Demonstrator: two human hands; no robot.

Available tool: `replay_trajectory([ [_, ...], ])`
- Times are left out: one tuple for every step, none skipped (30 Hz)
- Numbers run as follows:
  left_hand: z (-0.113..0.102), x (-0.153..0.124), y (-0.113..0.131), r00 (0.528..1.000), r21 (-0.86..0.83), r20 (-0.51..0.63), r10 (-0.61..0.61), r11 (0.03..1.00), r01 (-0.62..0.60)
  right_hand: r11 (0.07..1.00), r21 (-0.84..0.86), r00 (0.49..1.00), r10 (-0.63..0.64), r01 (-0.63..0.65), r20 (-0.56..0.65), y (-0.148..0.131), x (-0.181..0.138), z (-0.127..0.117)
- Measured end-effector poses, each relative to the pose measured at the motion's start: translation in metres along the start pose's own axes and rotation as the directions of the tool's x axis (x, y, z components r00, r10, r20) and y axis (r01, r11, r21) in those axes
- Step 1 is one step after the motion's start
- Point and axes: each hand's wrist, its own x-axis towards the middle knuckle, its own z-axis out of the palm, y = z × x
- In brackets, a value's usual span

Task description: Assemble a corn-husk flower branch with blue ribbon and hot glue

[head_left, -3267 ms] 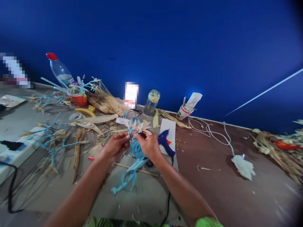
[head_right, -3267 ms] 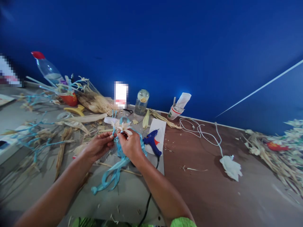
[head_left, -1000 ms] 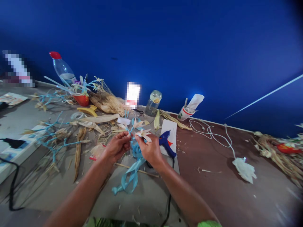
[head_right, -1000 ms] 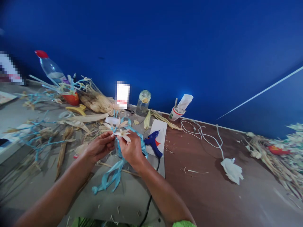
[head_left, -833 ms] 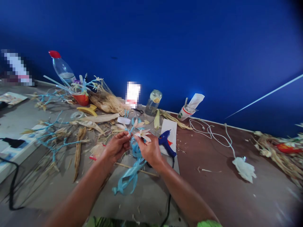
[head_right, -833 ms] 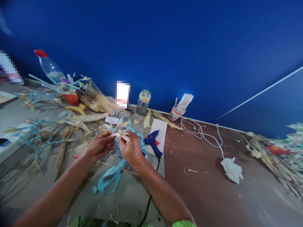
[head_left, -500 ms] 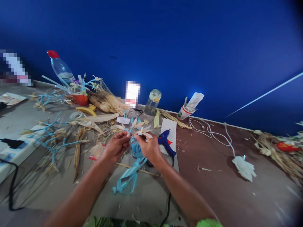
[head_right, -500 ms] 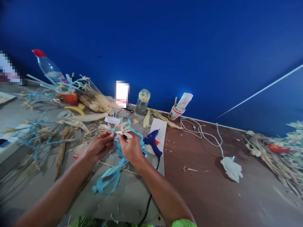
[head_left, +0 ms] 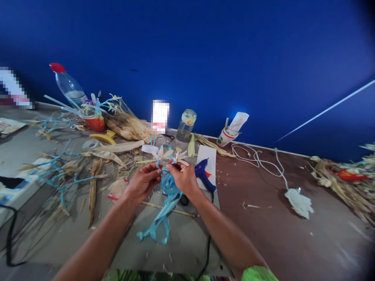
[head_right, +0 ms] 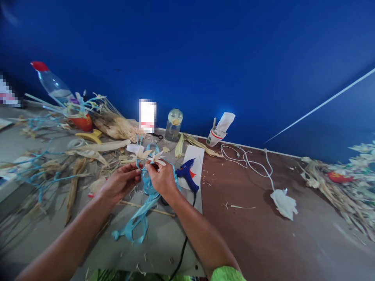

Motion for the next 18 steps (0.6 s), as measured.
replay_trajectory([
  [0.000,0.000,-0.001,1.000,0.006,-0.007,0.004,1.000,-0.004,1.000,0.000,1.000,-0.001,0.001,0.001,0.001,0.000,0.000],
  [0.000,0.001,-0.001,1.000,0.014,-0.014,0.010,1.000,-0.009,1.000,0.001,1.000,0.001,-0.001,0.001,0.002,0.000,0.000],
  [0.000,0.001,-0.002,1.000,0.023,-0.021,0.018,1.000,-0.017,1.000,0.005,1.000,0.005,-0.005,0.002,0.003,0.000,0.001],
  [0.001,0.001,-0.002,0.999,0.034,-0.031,0.032,0.999,-0.031,1.000,0.013,1.000,0.011,-0.011,0.004,0.004,0.000,0.001],
  [0.002,0.000,-0.002,0.998,0.048,-0.043,0.053,0.998,-0.051,1.000,0.025,1.000,0.019,-0.019,0.007,0.004,0.001,0.001],
  [0.004,0.000,-0.002,0.995,0.063,-0.057,0.079,0.995,-0.075,0.999,0.038,1.000,0.029,-0.029,0.011,0.004,0.001,0.002],
  [0.005,0.000,-0.002,0.992,0.078,-0.073,0.106,0.992,-0.101,0.998,0.051,0.999,0.036,-0.037,0.012,0.004,0.001,0.002],
  [0.007,0.000,-0.002,0.987,0.091,-0.089,0.133,0.988,-0.124,0.997,0.062,0.999,0.042,-0.043,0.014,0.003,0.002,0.002],
  [0.008,0.000,-0.002,0.983,0.101,-0.101,0.155,0.984,-0.145,0.996,0.075,0.999,0.047,-0.048,0.016,0.003,0.002,0.001],
  [0.009,0.000,-0.002,0.979,0.106,-0.107,0.173,0.981,-0.162,0.994,0.091,0.998,0.053,-0.054,0.021,0.002,0.002,0.000],
  [0.010,0.000,-0.002,0.976,0.107,-0.109,0.188,0.978,-0.177,0.992,0.113,0.998,0.057,-0.061,0.032,0.001,0.003,-0.001],
  [0.010,0.000,-0.002,0.974,0.104,-0.109,0.201,0.976,-0.190,0.988,0.139,0.997,0.061,-0.068,0.048,0.000,0.003,-0.002],
  [0.010,0.000,-0.001,0.972,0.100,-0.109,0.210,0.975,-0.199,0.984,0.162,0.996,0.066,-0.076,0.067,0.000,0.004,-0.003],
  [0.009,-0.001,-0.001,0.970,0.097,-0.109,0.219,0.973,-0.209,0.980,0.178,0.994,0.070,-0.083,0.082,0.000,0.005,-0.004],
  [0.009,-0.001,0.000,0.968,0.097,-0.108,0.229,0.971,-0.219,0.978,0.188,0.994,0.072,-0.087,0.088,0.001,0.005,-0.005],
  [0.008,-0.001,0.001,0.965,0.098,-0.108,0.237,0.969,-0.227,0.977,0.191,0.993,0.073,-0.090,0.093,0.003,0.006,-0.006],
  [0.007,-0.001,0.002,0.963,0.100,-0.108,0.245,0.967,-0.235,0.977,0.192,0.992,0.074,-0.094,0.106,0.004,0.006,-0.006],
  [0.007,-0.002,0.003,0.962,0.104,-0.107,0.251,0.965,-0.240,0.976,0.193,0.988,0.073,-0.098,0.133,0.006,0.007,-0.006],
])
